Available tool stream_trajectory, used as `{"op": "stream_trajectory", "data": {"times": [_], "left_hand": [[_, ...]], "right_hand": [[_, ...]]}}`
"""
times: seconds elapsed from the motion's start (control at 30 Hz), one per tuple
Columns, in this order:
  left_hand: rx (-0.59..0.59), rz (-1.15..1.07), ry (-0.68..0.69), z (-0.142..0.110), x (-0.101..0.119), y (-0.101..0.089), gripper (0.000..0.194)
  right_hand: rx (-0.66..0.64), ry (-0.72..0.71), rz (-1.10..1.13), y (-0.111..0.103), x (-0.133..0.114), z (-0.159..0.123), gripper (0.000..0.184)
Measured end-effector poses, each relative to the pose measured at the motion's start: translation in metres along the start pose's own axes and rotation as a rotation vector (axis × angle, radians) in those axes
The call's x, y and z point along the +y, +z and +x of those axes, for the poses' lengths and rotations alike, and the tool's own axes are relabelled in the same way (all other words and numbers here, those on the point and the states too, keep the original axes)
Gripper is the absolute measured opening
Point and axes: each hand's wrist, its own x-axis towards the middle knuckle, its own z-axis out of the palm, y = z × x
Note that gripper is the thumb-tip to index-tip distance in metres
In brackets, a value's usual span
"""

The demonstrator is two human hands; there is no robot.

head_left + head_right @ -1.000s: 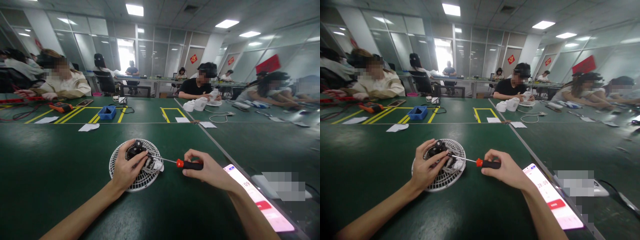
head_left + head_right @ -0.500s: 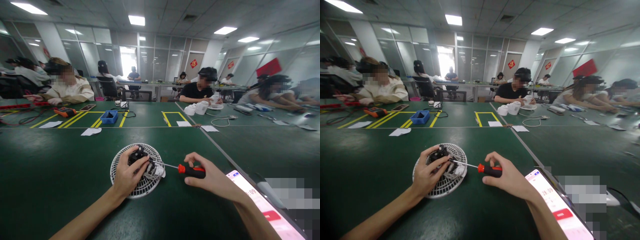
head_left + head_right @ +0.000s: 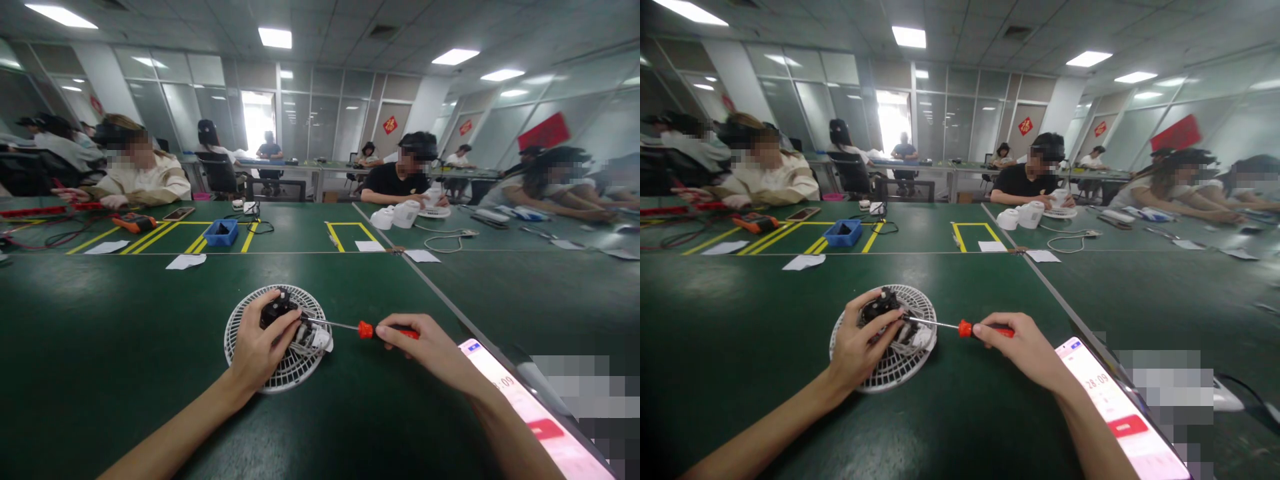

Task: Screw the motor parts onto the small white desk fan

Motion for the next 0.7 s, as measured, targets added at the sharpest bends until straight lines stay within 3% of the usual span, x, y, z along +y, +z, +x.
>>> {"op": "stream_trajectory", "data": {"times": [0.2,0.3,0.43,0.7], "left_hand": [[0.008,-0.014,-0.03,-0.0012,-0.001,0.0004,0.026],[0.008,-0.008,-0.021,-0.0009,-0.0011,0.0004,0.024],[0.01,0.006,-0.006,-0.0021,-0.0015,0.0006,0.027],[-0.037,0.037,0.028,-0.0052,-0.0047,0.001,0.038]], "right_hand": [[0.089,-0.184,0.004,-0.003,-0.0011,-0.0045,0.034],[0.046,-0.12,0.046,-0.0048,-0.0021,-0.0065,0.03],[-0.068,0.006,0.153,-0.0035,-0.0012,-0.005,0.039],[-0.078,0.054,0.087,0.0001,0.0055,0.0009,0.055]]}}
